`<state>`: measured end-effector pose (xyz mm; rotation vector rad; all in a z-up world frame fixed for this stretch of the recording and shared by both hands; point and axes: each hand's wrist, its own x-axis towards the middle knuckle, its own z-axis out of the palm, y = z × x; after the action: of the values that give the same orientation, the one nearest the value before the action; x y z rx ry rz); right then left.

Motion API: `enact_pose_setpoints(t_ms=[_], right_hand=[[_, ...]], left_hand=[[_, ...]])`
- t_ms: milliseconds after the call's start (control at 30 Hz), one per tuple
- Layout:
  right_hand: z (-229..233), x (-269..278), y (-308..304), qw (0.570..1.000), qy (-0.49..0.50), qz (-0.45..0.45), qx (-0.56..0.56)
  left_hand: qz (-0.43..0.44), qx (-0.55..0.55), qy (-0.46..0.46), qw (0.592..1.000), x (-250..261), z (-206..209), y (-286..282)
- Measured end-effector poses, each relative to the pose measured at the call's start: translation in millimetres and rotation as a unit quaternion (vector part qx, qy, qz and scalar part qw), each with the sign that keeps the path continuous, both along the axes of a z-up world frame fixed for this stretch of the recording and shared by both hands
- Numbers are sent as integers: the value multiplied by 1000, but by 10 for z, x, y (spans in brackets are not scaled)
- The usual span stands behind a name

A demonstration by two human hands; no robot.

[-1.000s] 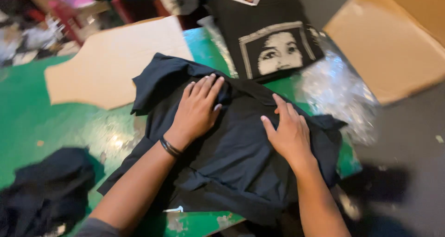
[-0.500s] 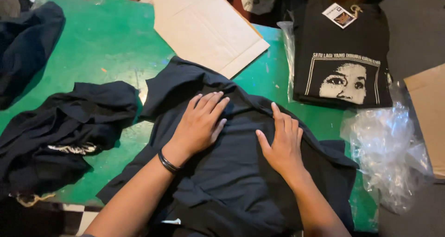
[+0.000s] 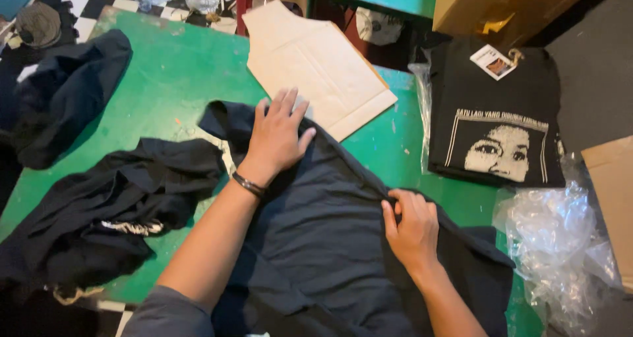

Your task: Folding black t-shirts using a cardboard template and attaching brand tags

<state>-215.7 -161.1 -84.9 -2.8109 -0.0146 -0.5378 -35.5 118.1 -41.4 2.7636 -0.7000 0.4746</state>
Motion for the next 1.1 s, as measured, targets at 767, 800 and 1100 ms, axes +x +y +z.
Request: enact_pose_setpoints(t_ms=[767, 800, 1100], right_hand=[[673, 456, 193, 980, -170, 66, 84], [752, 601, 231, 974, -205, 67, 76], [750, 907, 371, 995, -69, 71, 21]], left_hand=[[12, -68, 45, 997, 75, 575, 604], [18, -66, -27, 997, 201, 560, 573], [26, -53, -13, 998, 198, 468, 283]])
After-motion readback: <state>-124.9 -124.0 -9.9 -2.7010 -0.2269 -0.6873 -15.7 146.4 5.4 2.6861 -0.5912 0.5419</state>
